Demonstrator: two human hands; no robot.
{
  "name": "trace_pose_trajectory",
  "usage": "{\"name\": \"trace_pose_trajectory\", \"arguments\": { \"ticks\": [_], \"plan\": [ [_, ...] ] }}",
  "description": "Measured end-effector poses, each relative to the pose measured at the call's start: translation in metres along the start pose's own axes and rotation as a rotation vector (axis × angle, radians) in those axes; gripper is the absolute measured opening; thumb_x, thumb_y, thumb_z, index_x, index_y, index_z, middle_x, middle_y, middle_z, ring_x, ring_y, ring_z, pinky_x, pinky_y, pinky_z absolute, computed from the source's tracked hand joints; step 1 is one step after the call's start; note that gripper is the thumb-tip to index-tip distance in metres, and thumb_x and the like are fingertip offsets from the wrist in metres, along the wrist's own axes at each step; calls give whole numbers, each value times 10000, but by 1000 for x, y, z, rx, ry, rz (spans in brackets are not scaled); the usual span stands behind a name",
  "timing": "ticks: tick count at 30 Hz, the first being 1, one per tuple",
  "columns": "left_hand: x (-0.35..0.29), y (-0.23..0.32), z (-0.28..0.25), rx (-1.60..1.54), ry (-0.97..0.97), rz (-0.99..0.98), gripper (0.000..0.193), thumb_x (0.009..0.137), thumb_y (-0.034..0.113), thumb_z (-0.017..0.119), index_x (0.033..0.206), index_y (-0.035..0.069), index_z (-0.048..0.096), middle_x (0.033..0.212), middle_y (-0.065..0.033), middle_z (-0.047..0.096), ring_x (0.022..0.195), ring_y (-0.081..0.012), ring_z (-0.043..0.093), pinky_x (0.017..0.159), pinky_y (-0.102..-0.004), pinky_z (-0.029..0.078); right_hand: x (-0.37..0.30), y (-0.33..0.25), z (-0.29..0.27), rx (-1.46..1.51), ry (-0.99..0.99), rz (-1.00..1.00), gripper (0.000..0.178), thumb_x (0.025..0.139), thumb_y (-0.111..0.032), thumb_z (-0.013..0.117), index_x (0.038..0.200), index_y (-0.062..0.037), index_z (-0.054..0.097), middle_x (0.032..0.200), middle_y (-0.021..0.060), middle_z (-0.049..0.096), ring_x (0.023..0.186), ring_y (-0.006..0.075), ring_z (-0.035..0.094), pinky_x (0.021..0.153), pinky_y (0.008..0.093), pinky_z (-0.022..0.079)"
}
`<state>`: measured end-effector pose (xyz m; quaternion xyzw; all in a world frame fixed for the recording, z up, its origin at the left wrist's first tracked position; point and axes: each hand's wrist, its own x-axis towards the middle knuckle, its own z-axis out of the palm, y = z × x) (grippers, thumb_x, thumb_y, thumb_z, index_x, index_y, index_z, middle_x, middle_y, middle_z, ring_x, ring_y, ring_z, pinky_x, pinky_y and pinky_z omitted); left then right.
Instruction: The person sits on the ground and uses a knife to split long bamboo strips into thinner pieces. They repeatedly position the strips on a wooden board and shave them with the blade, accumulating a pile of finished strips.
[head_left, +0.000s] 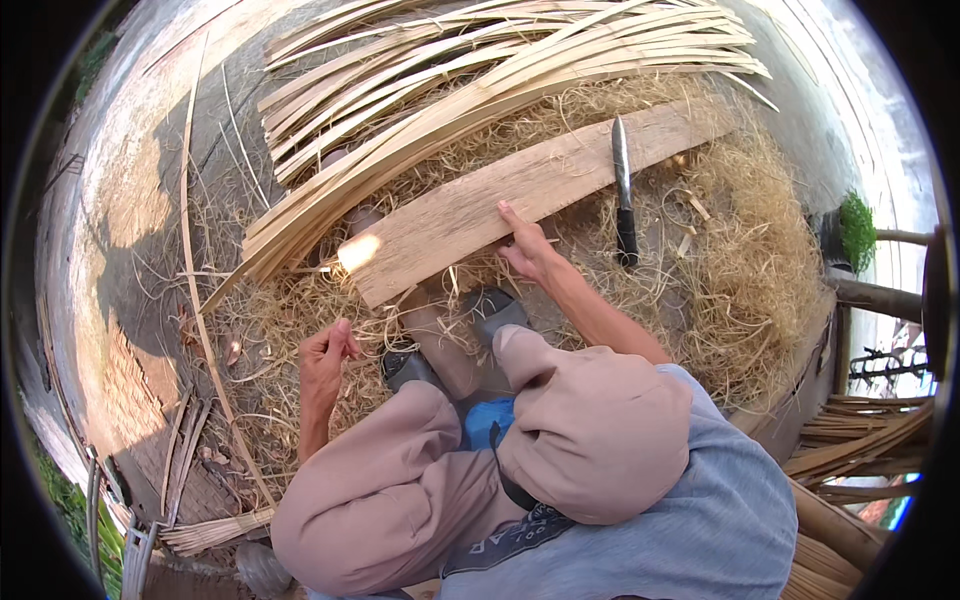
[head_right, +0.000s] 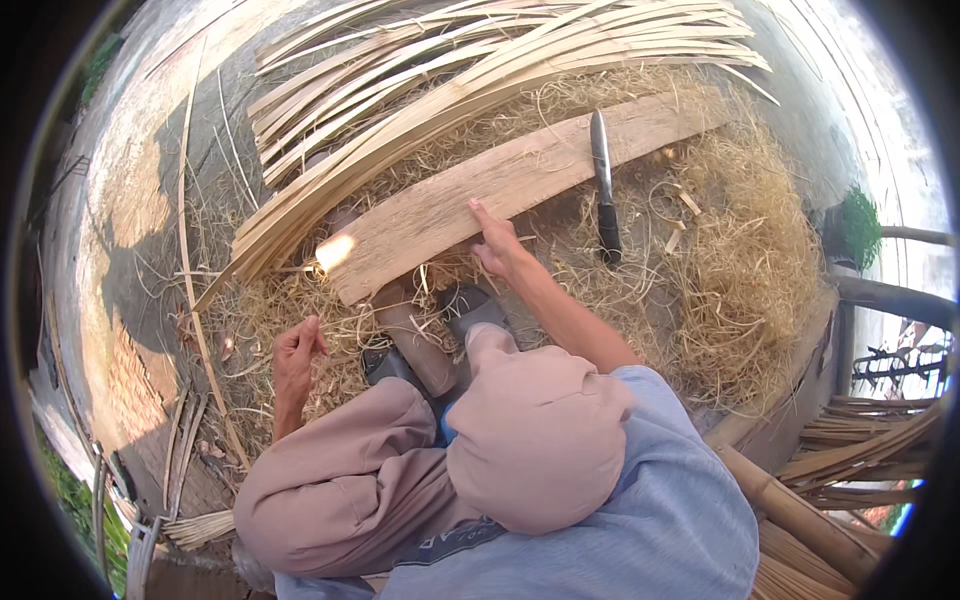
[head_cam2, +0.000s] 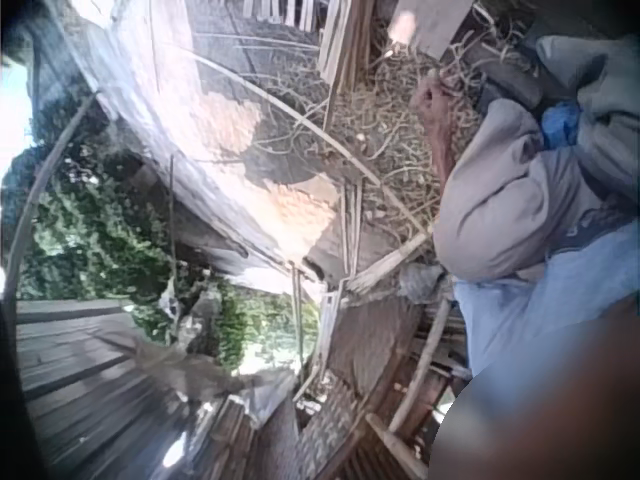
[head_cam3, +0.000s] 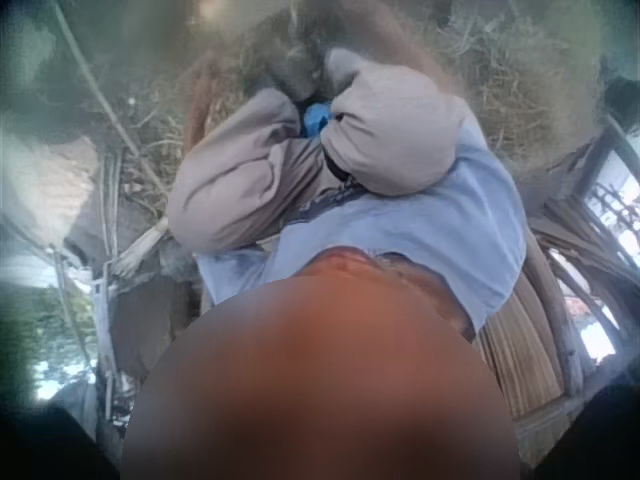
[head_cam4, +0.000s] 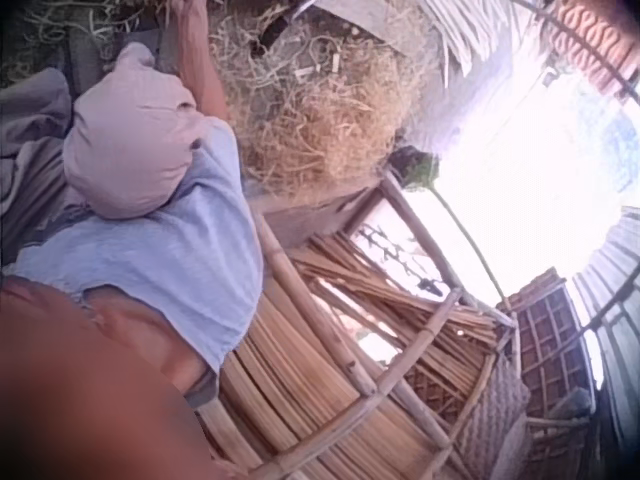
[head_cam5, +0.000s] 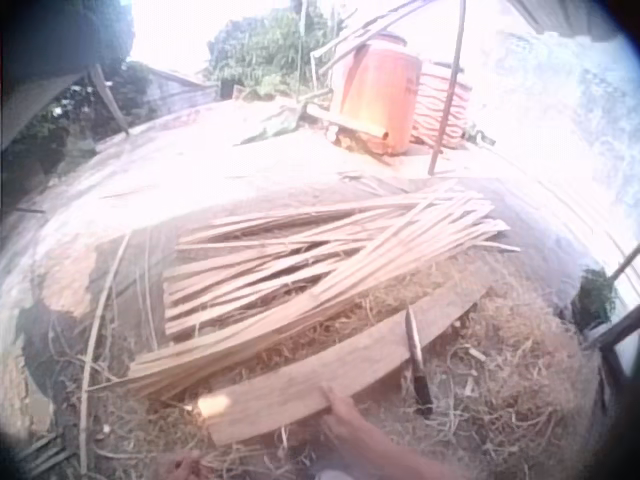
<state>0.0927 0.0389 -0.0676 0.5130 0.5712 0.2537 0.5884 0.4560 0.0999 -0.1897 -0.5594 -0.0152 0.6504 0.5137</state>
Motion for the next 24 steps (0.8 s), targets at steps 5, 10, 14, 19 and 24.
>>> {"name": "trace_pose_trajectory", "arguments": {
  "ticks": [5, 10, 14, 19, 24],
  "plan": [
    [3, -25, 10, 171, 138, 183, 472, 1085, 341, 562, 758, 20, 672, 795, -66, 655, 817, -176, 625, 910, -332, 497, 0, -14, -53, -175, -14, -97, 531, 986, -294, 710, 1314, 87, 538, 1293, 205, 630, 1130, 298, 671, 918, 458, 579],
    [2, -54, 22, -767, 62, 115, 464, 1076, 401, 532, 774, 53, 587, 817, -95, 666, 878, -269, 680, 980, -447, 567, -31, -55, -124, -752, 668, -865, 225, 980, -201, 639, 1090, -6, 655, 891, 140, 719, 834, 215, 734, 700, 355, 567],
    [7, -54, 25, -840, 181, 82, 474, 1066, 432, 546, 747, 83, 521, 703, -37, 546, 681, -185, 576, 745, -389, 586, -1, -65, -233, -1324, 882, -926, 505, 908, -288, 721, 1281, -13, 520, 1083, 209, 699, 956, 311, 695, 848, 424, 537],
    [-12, -45, -61, -956, 530, 260, 479, 1050, 464, 576, 736, 112, 489, 676, -5, 456, 614, -135, 430, 594, -308, 405, 7, -73, -259, -1365, 468, -621, 556, 900, -315, 741, 1301, -30, 483, 1054, 268, 707, 969, 442, 696, 847, 512, 527],
    [-52, -55, -181, -1005, 864, 538, 462, 1049, 452, 584, 755, 103, 508, 735, -26, 488, 671, -147, 444, 658, -307, 414, 13, -60, -256, -1401, 566, -714, 529, 896, -349, 745, 1262, -44, 515, 989, 269, 712, 913, 452, 703, 807, 523, 536]
  ]
}}
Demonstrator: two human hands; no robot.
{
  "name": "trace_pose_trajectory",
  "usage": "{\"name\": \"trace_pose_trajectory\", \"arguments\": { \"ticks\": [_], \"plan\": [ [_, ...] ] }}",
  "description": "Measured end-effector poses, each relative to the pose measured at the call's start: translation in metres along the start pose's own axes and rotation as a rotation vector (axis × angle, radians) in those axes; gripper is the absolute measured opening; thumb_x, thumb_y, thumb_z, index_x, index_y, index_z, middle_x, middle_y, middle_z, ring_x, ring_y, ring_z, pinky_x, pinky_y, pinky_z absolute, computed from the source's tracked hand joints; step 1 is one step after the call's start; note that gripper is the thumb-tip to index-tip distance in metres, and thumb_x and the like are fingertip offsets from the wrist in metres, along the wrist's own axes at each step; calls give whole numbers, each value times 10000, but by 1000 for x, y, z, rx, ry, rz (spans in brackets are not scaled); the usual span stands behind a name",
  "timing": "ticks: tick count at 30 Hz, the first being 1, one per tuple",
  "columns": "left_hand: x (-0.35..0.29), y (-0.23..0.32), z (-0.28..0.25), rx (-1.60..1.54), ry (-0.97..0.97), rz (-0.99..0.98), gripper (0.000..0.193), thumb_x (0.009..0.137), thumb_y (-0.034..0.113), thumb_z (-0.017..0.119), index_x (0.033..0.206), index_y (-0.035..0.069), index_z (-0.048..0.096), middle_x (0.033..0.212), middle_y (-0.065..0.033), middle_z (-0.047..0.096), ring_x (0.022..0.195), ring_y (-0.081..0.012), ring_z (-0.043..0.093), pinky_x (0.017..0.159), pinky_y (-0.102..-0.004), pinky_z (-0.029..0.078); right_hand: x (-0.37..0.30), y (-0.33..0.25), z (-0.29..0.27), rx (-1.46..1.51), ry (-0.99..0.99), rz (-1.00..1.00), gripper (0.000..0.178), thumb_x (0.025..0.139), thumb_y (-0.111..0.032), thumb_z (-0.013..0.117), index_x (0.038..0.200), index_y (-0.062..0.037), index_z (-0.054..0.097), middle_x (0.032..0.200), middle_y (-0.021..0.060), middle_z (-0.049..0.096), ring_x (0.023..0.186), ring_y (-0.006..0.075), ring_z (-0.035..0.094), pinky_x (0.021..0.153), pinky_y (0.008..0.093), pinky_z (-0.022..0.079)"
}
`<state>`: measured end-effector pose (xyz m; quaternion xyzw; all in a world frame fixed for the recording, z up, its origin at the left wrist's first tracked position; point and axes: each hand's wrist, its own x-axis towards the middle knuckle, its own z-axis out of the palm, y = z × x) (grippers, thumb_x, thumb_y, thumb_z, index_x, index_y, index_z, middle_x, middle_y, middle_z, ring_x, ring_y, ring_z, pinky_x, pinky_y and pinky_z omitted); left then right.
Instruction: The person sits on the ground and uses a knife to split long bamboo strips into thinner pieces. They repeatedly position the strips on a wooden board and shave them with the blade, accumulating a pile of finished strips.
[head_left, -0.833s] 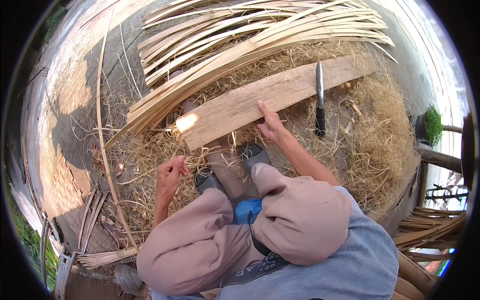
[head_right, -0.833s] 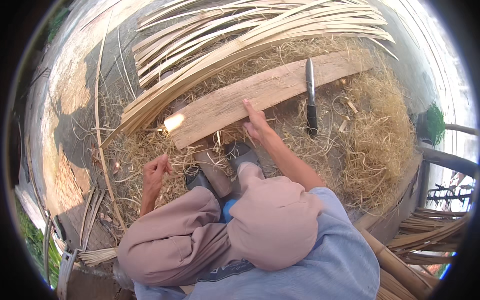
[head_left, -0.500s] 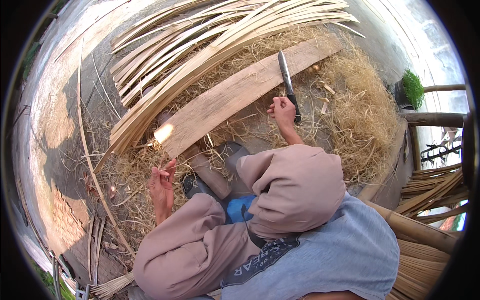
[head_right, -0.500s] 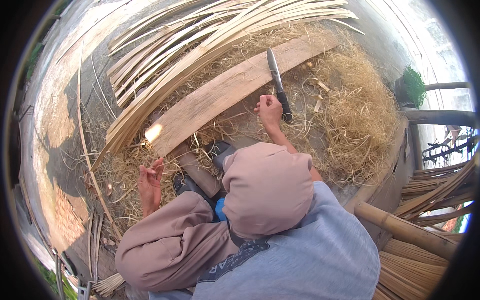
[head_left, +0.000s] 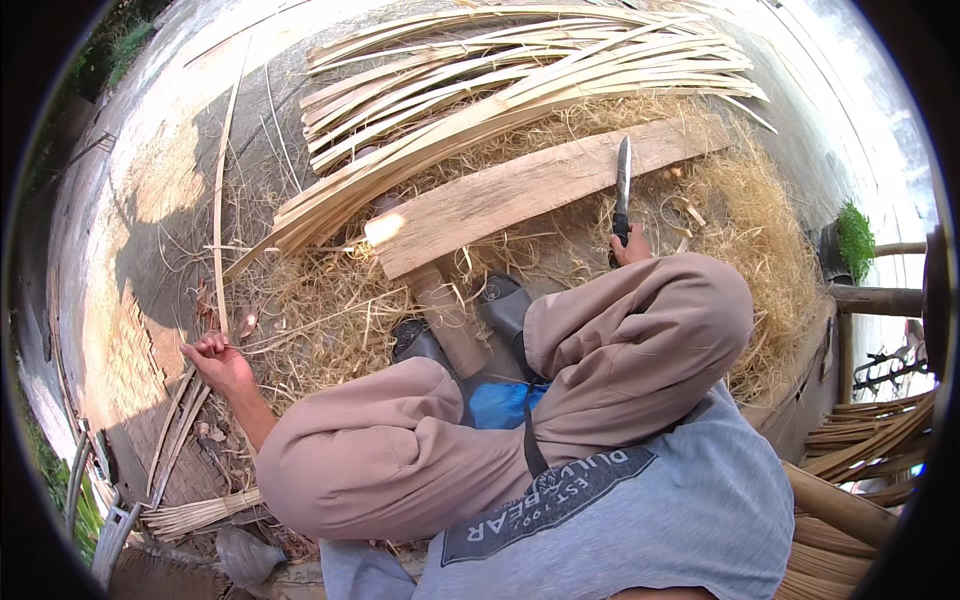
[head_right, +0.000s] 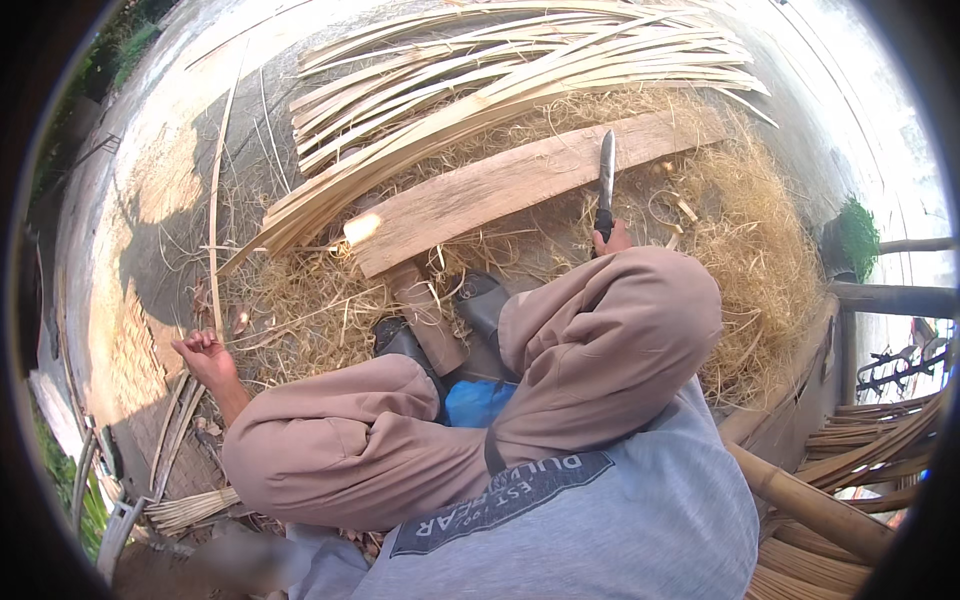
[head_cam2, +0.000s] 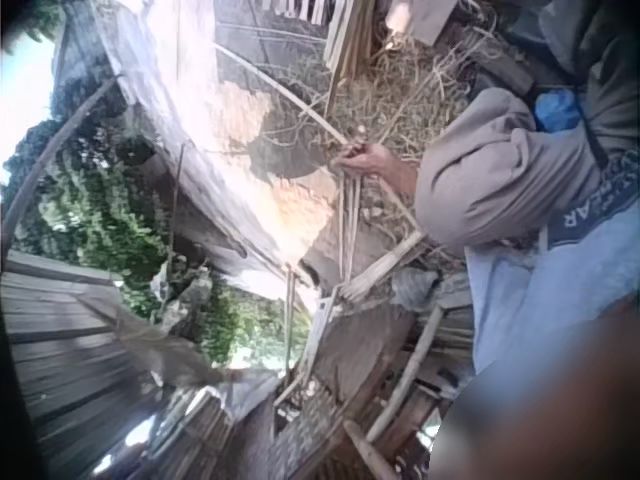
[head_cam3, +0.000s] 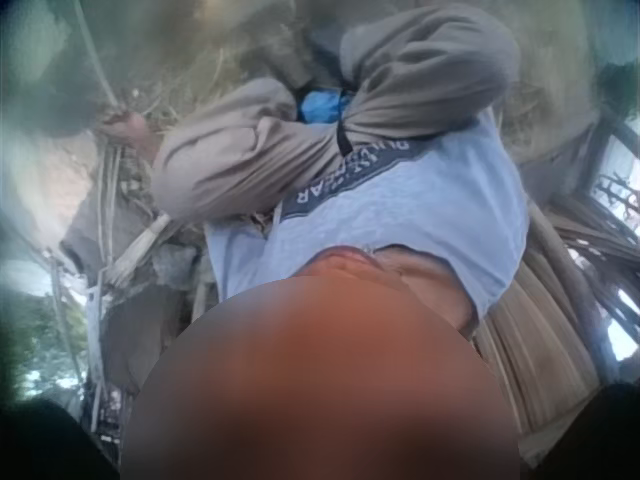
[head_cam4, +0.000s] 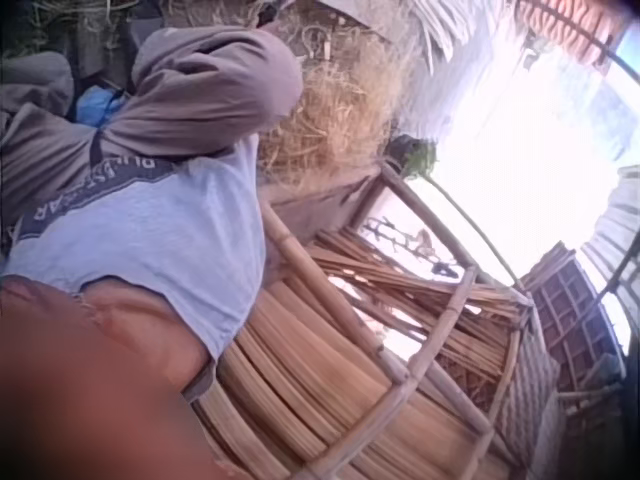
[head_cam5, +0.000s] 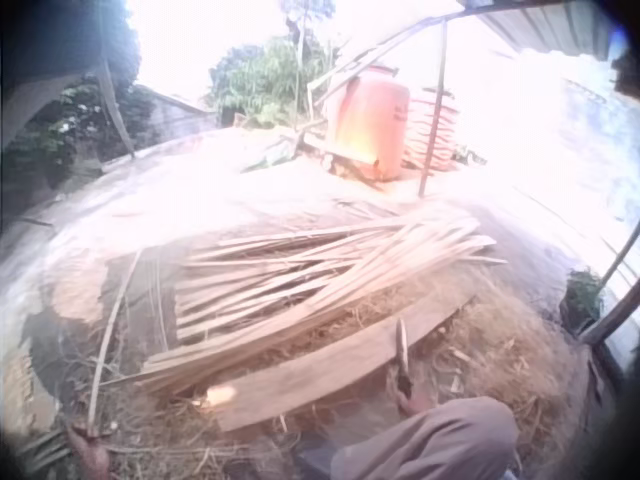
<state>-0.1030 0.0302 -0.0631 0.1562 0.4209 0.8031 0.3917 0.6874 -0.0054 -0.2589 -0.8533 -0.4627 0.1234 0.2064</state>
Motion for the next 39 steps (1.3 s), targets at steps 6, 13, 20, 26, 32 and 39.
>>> {"name": "trace_pose_trajectory", "arguments": {
  "ticks": [6, 13, 20, 26, 32, 39],
  "plan": [
    [-16, 0, -36, 209, 40, -93, 339, 1071, 395, 562, 989, 67, 589, 1047, -87, 625, 893, -205, 583, 914, -355, 506, -18, -19, -14, 4, -95, 56, 473, 928, -368, 723, 1221, -48, 535, 953, 212, 690, 861, 379, 678, 830, 468, 528],
    [-73, -72, -26, 321, -21, -280, 344, 1046, 342, 620, 1222, 46, 614, 1246, -90, 662, 1042, -225, 647, 995, -364, 502, -48, -13, -27, 1, -61, 59, 405, 954, -366, 697, 1141, -44, 539, 901, 180, 644, 814, 340, 628, 795, 445, 505],
    [-52, -97, -35, 344, -114, -304, 465, 1011, 300, 678, 1375, 35, 561, 1356, -72, 612, 1075, -220, 648, 997, -366, 496, -79, -24, -48, 88, 29, 49, 358, 980, -364, 670, 1061, -40, 543, 850, 147, 599, 767, 301, 578, 761, 422, 481],
    [-58, -83, -25, 457, -186, -378, 439, 1018, 295, 669, 1353, 28, 573, 1331, -86, 616, 1025, -174, 655, 957, -325, 518, -103, -69, -144, 419, 312, -35, 342, 1003, -363, 647, 993, -36, 547, 805, 119, 560, 727, 268, 535, 731, 402, 462],
    [-83, -68, -12, 493, -211, -441, 406, 1023, 268, 665, 1337, 24, 583, 1300, -45, 642, 918, -132, 668, 750, -211, 553, -205, -162, -268, 597, 605, -349, 352, 1025, -362, 625, 924, -32, 550, 760, 92, 521, 687, 234, 493, 702, 382, 442],
    [-88, -87, 2, 546, -252, -365, 352, 1026, 267, 663, 1272, 16, 644, 1177, -66, 681, 937, -112, 662, 720, -221, 562, -278, -213, -259, 247, 510, -530, 465, 1048, -277, 619, 710, -22, 427, 645, 53, 369, 603, 173, 378, 571, 356, 317]
  ]
}}
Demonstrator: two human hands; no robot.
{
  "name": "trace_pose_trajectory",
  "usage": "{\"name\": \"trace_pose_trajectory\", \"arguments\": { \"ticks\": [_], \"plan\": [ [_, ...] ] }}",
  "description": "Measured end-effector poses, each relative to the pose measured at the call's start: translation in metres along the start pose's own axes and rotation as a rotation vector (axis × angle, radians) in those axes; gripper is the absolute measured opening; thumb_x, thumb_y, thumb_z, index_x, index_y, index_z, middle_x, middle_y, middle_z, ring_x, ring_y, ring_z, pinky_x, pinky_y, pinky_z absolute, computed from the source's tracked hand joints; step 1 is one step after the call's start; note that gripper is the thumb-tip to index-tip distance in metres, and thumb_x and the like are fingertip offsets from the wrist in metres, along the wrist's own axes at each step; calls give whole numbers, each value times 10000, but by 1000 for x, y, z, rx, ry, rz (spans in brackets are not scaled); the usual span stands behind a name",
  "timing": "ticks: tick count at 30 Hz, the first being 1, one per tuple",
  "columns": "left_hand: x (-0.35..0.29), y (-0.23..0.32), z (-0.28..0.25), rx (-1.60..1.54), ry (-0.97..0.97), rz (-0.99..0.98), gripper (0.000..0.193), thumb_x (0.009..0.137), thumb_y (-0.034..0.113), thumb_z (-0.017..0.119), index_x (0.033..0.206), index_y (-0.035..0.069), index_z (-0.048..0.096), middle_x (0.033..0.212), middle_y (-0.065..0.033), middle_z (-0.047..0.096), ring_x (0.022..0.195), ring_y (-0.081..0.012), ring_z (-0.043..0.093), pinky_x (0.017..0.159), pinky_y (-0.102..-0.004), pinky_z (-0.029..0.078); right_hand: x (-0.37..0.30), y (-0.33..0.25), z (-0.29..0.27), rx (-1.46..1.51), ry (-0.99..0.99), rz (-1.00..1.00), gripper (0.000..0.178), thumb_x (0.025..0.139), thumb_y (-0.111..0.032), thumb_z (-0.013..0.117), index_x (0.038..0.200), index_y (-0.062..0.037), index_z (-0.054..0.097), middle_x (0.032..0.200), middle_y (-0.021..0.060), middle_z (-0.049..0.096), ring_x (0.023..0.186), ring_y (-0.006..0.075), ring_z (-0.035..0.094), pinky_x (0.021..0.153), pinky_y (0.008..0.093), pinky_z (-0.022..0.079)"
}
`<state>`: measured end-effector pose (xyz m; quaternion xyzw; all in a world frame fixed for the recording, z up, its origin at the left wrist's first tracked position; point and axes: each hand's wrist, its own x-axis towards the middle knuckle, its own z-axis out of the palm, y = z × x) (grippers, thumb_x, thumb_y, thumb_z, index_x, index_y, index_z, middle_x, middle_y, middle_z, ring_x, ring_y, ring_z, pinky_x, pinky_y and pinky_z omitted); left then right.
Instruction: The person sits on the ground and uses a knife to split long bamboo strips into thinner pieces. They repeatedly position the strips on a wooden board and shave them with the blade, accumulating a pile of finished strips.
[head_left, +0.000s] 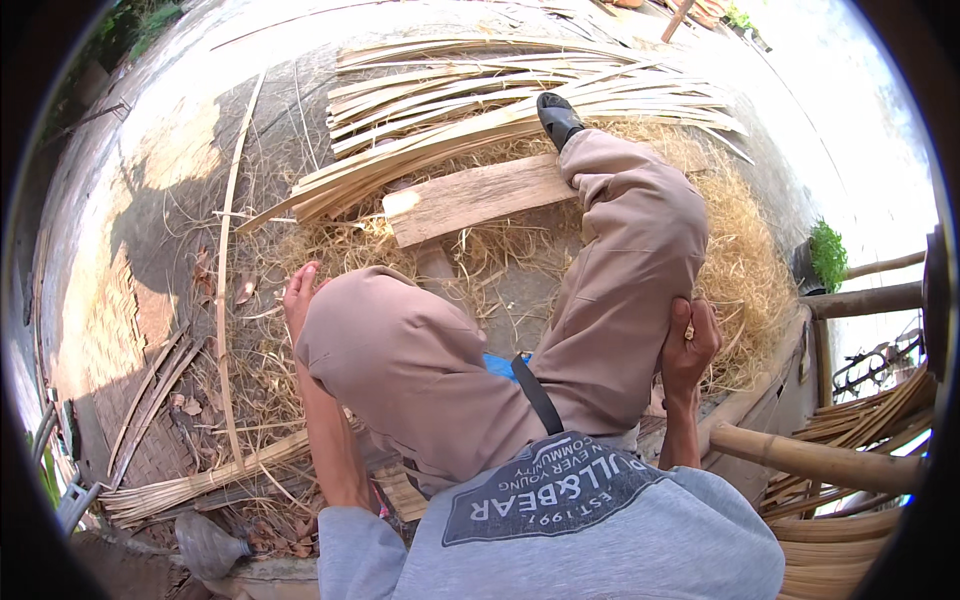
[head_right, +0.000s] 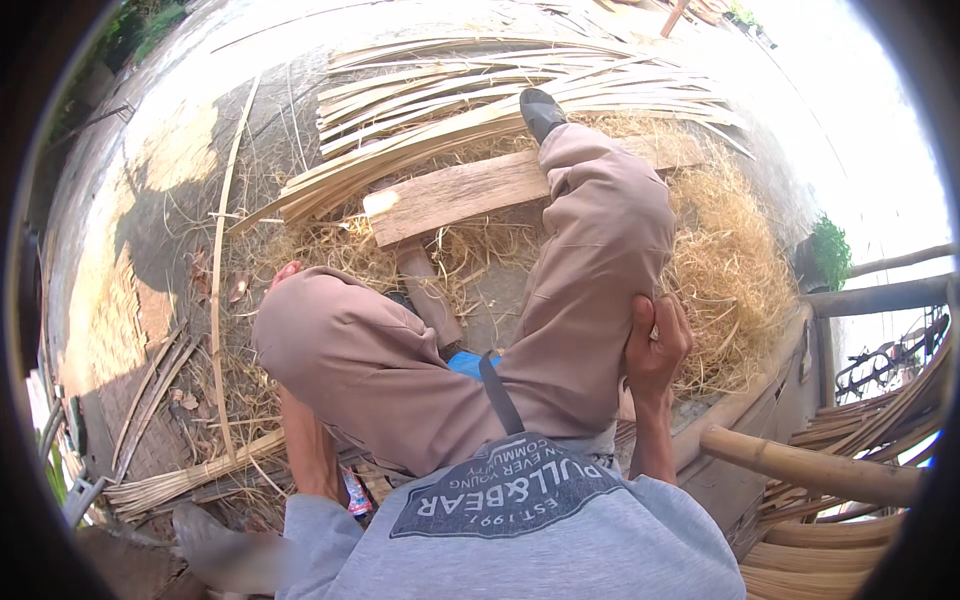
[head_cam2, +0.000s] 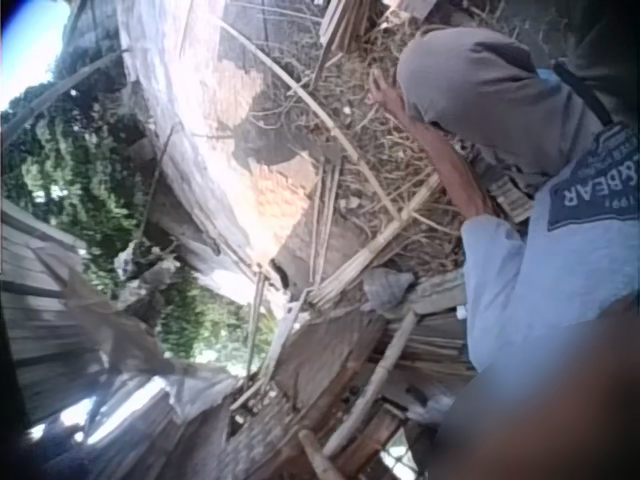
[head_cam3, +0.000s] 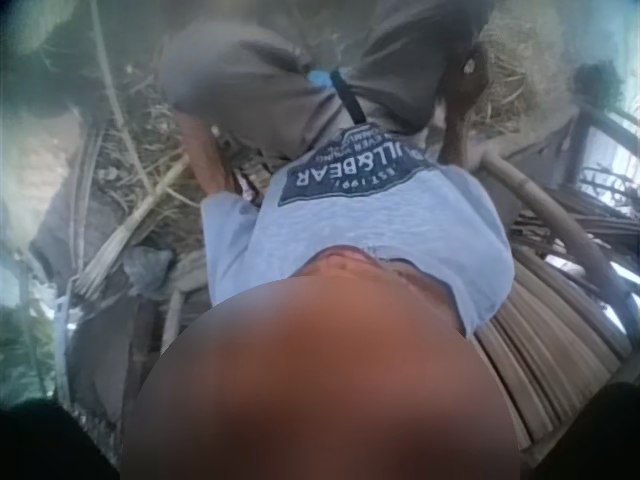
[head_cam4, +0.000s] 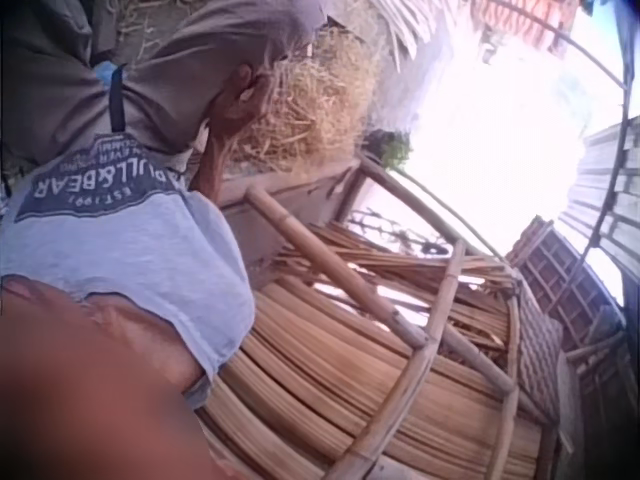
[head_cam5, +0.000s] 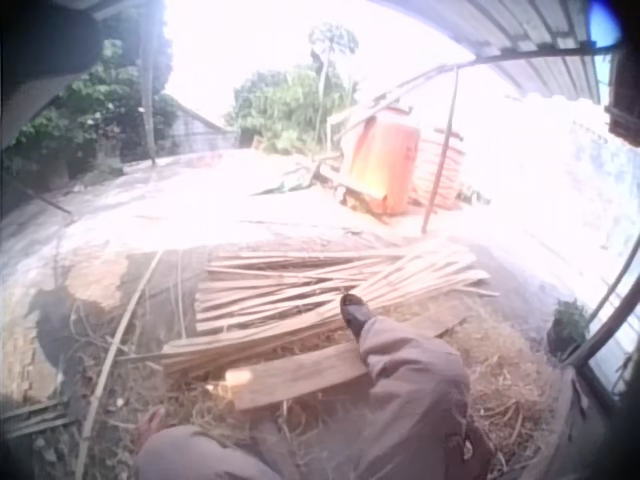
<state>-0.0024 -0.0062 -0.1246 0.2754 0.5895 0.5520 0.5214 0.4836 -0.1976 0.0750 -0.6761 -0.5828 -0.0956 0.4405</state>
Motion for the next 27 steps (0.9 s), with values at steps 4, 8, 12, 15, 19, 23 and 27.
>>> {"name": "trace_pose_trajectory", "arguments": {
  "ticks": [4, 8, 12, 15, 19, 23, 27],
  "plan": [
    [29, -32, -22, 51, -78, -9, 375, 1015, 248, 671, 1316, 27, 643, 1238, -89, 697, 1064, -141, 657, 852, -277, 554, -12, -3, -7, 9, -17, -25, 437, 1037, -197, 629, 704, -22, 407, 648, 68, 356, 584, 184, 357, 552, 355, 298],
    [30, -40, -13, 14, -157, -135, 390, 1007, 241, 677, 1334, 32, 640, 1266, -99, 697, 1111, -157, 651, 908, -296, 542, -43, -16, -31, 76, -43, -19, 412, 1035, -137, 607, 695, -27, 402, 643, 75, 357, 567, 187, 351, 534, 361, 282],
    [28, -25, -1, 46, -201, -131, 393, 1004, 241, 679, 1337, 37, 641, 1271, -102, 696, 1119, -166, 650, 918, -304, 538, -74, -18, -46, 48, -138, 62, 412, 1040, -146, 597, 689, -22, 422, 635, 61, 390, 562, 173, 361, 527, 352, 271],
    [25, -20, 5, 50, -226, -136, 395, 1001, 240, 680, 1339, 41, 641, 1276, -104, 695, 1125, -172, 650, 926, -310, 535, -41, -8, -48, 85, -173, 57, 338, 1057, -201, 593, 796, -6, 503, 714, 43, 456, 650, 144, 404, 599, 298, 324],
    [18, -15, -7, 58, -223, -128, 398, 998, 240, 681, 1342, 45, 641, 1281, -107, 694, 1133, -181, 649, 936, -318, 531, 57, -32, -4, 48, 21, -198, 292, 1027, -285, 612, 1094, -4, 650, 1019, 150, 658, 1087, 273, 613, 968, 409, 467],
    [-3, -5, -11, 86, -221, -121, 401, 995, 240, 682, 1345, 50, 641, 1286, -110, 693, 1141, -190, 648, 946, -326, 528, 150, -9, 29, 386, -702, 104, 529, 1031, -459, 531, 1375, -69, 621, 1454, 181, 565, 1356, 307, 522, 1169, 406, 369],
    [-14, -6, 0, 87, -264, -140, 404, 992, 240, 684, 1348, 55, 642, 1292, -113, 692, 1149, -199, 648, 956, -334, 524, 223, 51, 86, 92, -1083, 247, 724, 977, -649, 541, 1391, -58, 597, 1289, 149, 671, 1237, 263, 594, 1107, 406, 429]
  ]
}}
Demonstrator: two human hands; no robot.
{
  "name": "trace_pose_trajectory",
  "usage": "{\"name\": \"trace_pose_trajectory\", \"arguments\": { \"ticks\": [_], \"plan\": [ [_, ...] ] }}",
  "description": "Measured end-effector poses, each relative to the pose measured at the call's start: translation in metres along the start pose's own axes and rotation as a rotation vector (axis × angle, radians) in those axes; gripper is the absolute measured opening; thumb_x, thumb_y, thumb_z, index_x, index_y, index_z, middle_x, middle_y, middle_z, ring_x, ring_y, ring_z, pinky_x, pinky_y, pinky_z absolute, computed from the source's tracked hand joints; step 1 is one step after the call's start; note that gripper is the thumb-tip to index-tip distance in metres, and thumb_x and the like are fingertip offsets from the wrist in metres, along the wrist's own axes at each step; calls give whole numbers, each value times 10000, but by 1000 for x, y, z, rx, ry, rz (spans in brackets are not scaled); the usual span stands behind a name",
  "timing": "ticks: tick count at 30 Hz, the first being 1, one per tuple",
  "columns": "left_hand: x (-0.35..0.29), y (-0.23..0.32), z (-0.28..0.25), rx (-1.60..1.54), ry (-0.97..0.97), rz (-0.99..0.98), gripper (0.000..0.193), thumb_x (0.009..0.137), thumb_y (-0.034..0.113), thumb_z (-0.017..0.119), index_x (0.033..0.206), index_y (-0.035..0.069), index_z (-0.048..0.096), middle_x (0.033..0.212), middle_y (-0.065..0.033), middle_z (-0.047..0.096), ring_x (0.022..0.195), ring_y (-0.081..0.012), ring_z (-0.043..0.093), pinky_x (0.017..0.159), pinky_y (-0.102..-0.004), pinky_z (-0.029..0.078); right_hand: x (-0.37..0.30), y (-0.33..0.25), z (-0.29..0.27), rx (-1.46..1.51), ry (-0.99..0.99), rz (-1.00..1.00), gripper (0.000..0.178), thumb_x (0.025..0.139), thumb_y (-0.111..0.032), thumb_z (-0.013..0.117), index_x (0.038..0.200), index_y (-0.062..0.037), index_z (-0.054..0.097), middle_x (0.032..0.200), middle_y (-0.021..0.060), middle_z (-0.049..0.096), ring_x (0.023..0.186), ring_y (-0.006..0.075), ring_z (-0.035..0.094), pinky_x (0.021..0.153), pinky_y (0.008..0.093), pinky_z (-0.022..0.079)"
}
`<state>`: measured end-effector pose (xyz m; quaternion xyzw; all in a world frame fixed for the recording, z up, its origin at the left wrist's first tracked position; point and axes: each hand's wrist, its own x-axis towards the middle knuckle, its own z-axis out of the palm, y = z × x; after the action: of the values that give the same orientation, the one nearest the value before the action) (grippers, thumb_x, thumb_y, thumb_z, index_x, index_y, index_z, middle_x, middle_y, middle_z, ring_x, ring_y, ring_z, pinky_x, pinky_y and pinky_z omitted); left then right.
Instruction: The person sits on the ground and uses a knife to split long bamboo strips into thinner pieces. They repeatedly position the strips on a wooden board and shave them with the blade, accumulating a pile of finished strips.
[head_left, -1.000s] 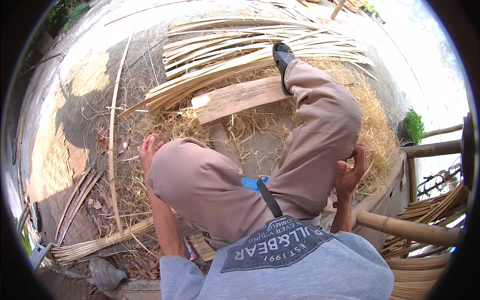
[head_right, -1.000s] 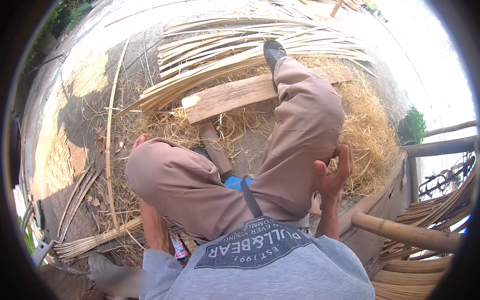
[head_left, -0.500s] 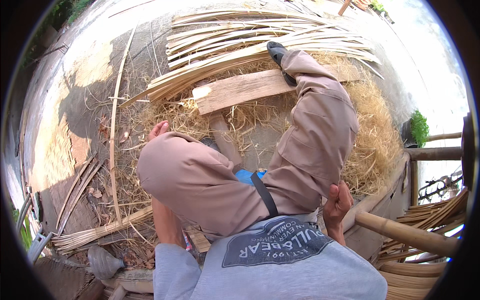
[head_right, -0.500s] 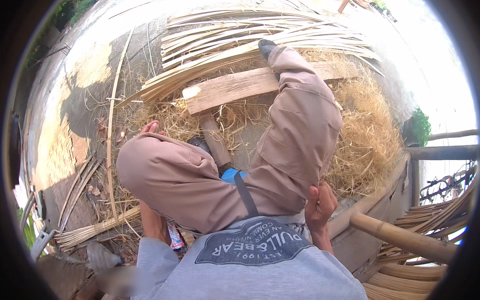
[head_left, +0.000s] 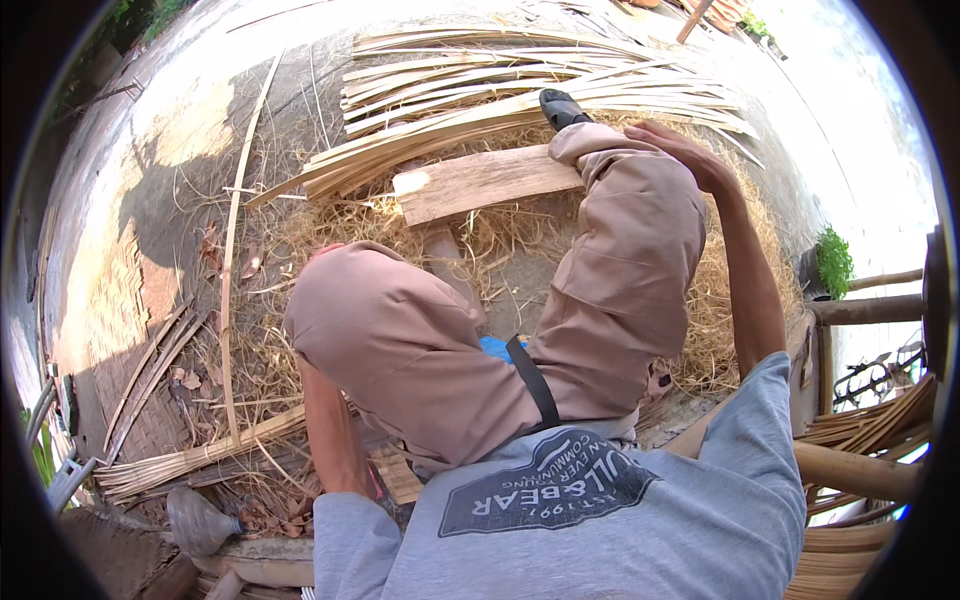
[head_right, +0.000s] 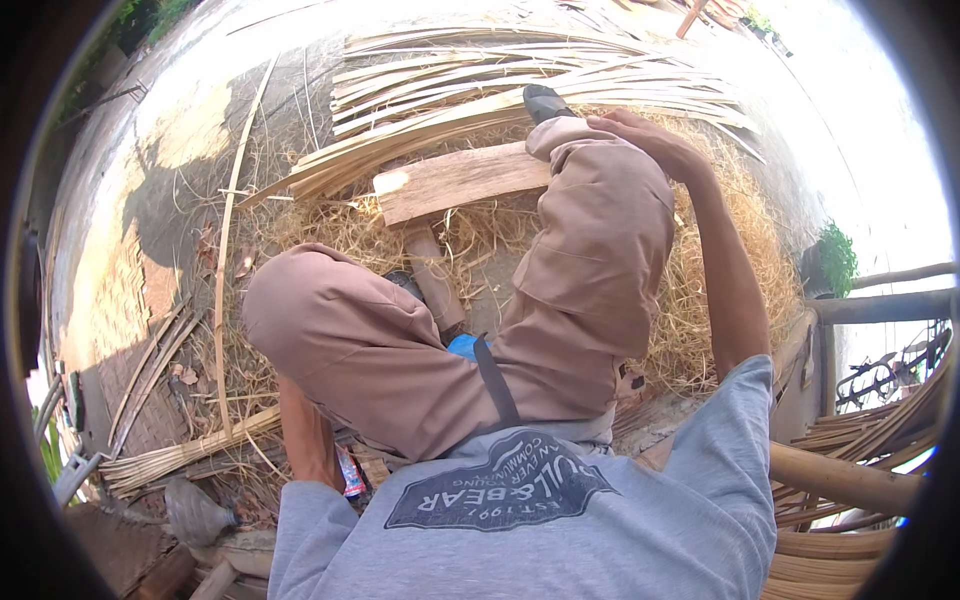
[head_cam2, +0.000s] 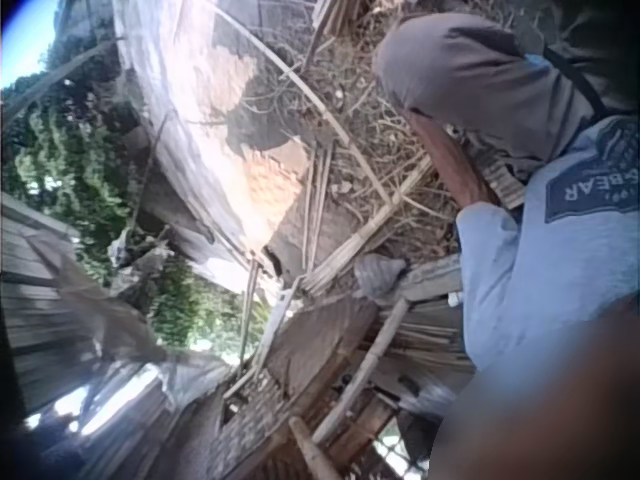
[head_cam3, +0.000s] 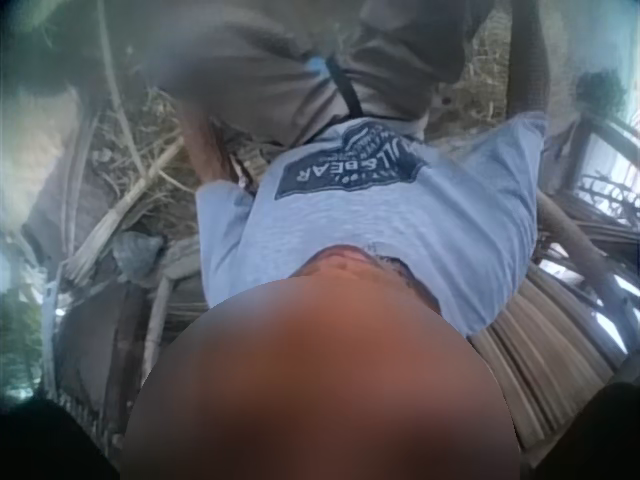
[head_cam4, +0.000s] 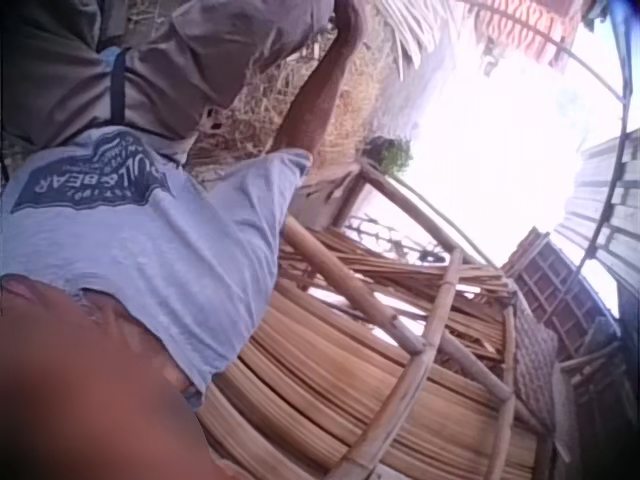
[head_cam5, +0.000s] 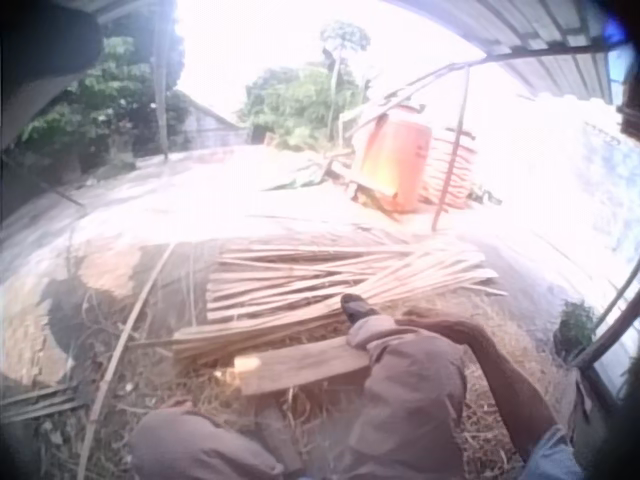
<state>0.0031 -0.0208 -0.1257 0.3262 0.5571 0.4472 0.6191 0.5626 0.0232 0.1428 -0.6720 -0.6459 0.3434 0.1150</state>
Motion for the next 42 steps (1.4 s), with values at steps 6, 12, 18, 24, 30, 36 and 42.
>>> {"name": "trace_pose_trajectory", "arguments": {
  "ticks": [6, 12, 18, 24, 30, 36, 42],
  "plan": [
    [-14, 3, 1, 16, -18, -24, 409, 987, 240, 686, 1353, 62, 642, 1300, -118, 691, 1161, -212, 646, 971, -345, 518, 99, 11, 2, -709, -120, 109, 407, 970, -366, 580, 1174, -31, 687, 1166, 172, 716, 1091, 320, 686, 934, 470, 542],
    [-12, 9, 17, 38, -77, -32, 415, 982, 240, 688, 1357, 69, 643, 1308, -122, 689, 1173, -225, 645, 987, -357, 512, 124, 32, -20, -863, 268, 108, 307, 919, -120, 535, 1163, -21, 691, 1250, 190, 693, 1167, 364, 666, 948, 504, 537],
    [-22, 28, 22, 161, -98, 15, 420, 978, 240, 690, 1362, 76, 643, 1316, -127, 687, 1185, -239, 644, 1002, -369, 507, 163, 62, -5, -728, 5, 385, 339, 829, -134, 635, 1109, 33, 727, 1152, 243, 727, 1090, 371, 703, 896, 478, 547],
    [-87, 76, 22, 919, 79, 163, 446, 961, 278, 684, 1374, 114, 643, 1348, -161, 670, 1217, -286, 640, 1026, -403, 496, 113, 52, -47, -649, 89, 209, 405, 972, -426, 613, 925, -36, 712, 938, 131, 743, 793, 241, 711, 692, 396, 557],
    [-119, 127, 7, 1162, 206, -38, 457, 967, 422, 643, 1275, 85, 666, 1320, -238, 666, 1140, -354, 688, 998, -462, 504, 115, -15, -98, -417, 256, -129, 529, 1030, -584, 541, 1025, -82, 709, 1006, 41, 729, 809, 140, 719, 611, 323, 557],
    [-189, 139, -14, 685, 734, 119, 614, 1003, 618, 571, 954, 9, 627, 865, -112, 675, 672, -213, 659, 698, -355, 533, 117, -53, -56, -423, 169, -625, 543, 1036, -569, 546, 1061, -49, 699, 987, 67, 725, 803, 171, 717, 707, 348, 587],
    [-314, 162, 79, 454, 147, 299, 673, 912, 628, 690, 874, -43, 672, 732, -61, 673, 662, -107, 625, 649, -258, 483, 88, -83, -4, -259, -53, -605, 479, 1018, -495, 622, 1146, -42, 711, 983, 94, 718, 800, 156, 731, 738, 381, 574]
  ]
}}
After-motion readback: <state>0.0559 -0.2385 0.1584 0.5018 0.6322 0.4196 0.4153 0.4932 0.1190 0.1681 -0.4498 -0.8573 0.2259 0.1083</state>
